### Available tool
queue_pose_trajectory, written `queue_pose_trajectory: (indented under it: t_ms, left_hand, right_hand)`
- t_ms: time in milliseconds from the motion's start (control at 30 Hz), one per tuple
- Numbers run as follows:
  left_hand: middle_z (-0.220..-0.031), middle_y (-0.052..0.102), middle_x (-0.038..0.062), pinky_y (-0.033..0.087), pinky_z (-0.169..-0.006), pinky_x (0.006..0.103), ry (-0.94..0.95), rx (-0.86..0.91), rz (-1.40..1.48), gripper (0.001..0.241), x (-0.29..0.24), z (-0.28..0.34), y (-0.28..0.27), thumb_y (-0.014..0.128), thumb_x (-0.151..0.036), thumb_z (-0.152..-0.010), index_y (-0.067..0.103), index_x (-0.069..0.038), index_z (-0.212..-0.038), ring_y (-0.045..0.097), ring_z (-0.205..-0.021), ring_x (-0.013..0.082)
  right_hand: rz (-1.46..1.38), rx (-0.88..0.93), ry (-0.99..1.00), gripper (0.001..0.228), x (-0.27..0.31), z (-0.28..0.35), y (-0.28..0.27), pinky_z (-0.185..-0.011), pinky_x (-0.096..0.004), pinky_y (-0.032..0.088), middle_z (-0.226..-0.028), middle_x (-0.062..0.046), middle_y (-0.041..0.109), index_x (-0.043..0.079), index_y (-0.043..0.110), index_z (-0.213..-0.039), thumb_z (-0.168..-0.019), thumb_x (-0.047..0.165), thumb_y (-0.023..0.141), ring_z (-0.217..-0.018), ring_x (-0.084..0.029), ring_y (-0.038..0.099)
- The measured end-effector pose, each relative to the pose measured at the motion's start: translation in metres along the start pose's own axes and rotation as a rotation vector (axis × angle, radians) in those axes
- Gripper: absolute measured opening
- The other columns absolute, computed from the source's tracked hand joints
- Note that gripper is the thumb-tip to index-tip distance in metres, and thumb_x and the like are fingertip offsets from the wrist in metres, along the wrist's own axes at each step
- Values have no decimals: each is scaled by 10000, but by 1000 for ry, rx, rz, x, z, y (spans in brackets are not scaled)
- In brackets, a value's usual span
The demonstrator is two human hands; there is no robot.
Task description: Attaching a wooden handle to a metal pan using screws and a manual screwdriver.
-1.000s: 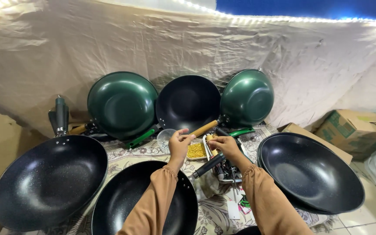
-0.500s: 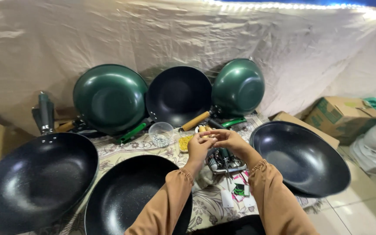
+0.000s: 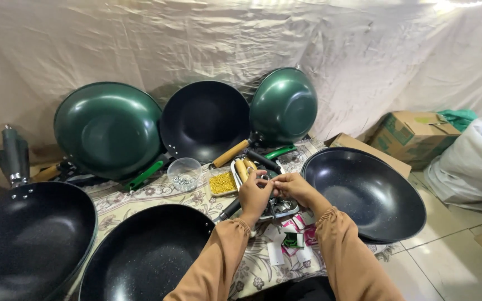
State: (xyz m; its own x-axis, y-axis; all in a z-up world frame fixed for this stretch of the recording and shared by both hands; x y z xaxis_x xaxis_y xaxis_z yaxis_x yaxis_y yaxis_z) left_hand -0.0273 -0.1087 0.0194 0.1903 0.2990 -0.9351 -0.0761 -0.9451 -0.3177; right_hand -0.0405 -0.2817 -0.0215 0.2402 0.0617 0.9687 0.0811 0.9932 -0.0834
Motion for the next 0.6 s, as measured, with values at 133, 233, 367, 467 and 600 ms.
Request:
queue_pose_trajectory:
  t_ms: [133,233,367,467,600]
  left_hand:
    - [-812,789,-84,600,-776,341,-8,20,-70,314,11,-6,13,745,-289,-774,688,-290,-1083,767,-819,201]
    - [-828,792,-43,604,-807,409,16,75,-130,292,13,-7,25,733,-275,-792,684,-264,-1079,765,-894,267]
    - [-854,783,-46,594,-832,425,-3,215,-199,262,25,7,51,714,-322,-773,672,-285,-1029,757,-942,265]
    - [-878,760,-45,589,-828,438,95,341,-290,198,39,15,83,702,-307,-744,656,-286,-935,745,-963,265]
    - [-909,719,125,604,-770,495,417,533,-580,184,11,54,97,690,-134,-718,707,-113,-900,740,-890,387]
  right_hand:
    - [426,-129,-17,203,-26,-24,-25,-476,-226,501,-654,-66,764,174,818,-1078,-946,169,664,-497,-115,656]
    - [767,-201,-54,153,-36,-42,-40,-649,-224,549,-571,68,733,292,825,-970,-928,259,682,-633,-91,741]
    - [1127,-284,-170,167,-26,-33,-36,-819,-385,599,-832,-59,791,220,814,-971,-930,262,657,-893,-296,765]
    - [1142,-317,-149,194,-13,-21,-30,-817,-421,608,-854,-124,785,170,814,-964,-947,234,631,-913,-349,760]
    - [1148,-337,-150,198,-28,-31,-37,-808,-414,618,-856,-114,785,190,818,-979,-947,247,632,-914,-333,765]
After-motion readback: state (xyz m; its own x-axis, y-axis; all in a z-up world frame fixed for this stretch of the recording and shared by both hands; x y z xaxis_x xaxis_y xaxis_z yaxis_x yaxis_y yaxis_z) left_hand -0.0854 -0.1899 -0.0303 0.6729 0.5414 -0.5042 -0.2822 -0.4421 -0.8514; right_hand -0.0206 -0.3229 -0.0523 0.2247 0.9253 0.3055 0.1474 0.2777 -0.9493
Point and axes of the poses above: each hand's wrist, its own z-axis away from the middle knuckle, its own y-axis out of the palm, x = y × z, the point moved 7 cm from there along -z, towards the middle knuckle
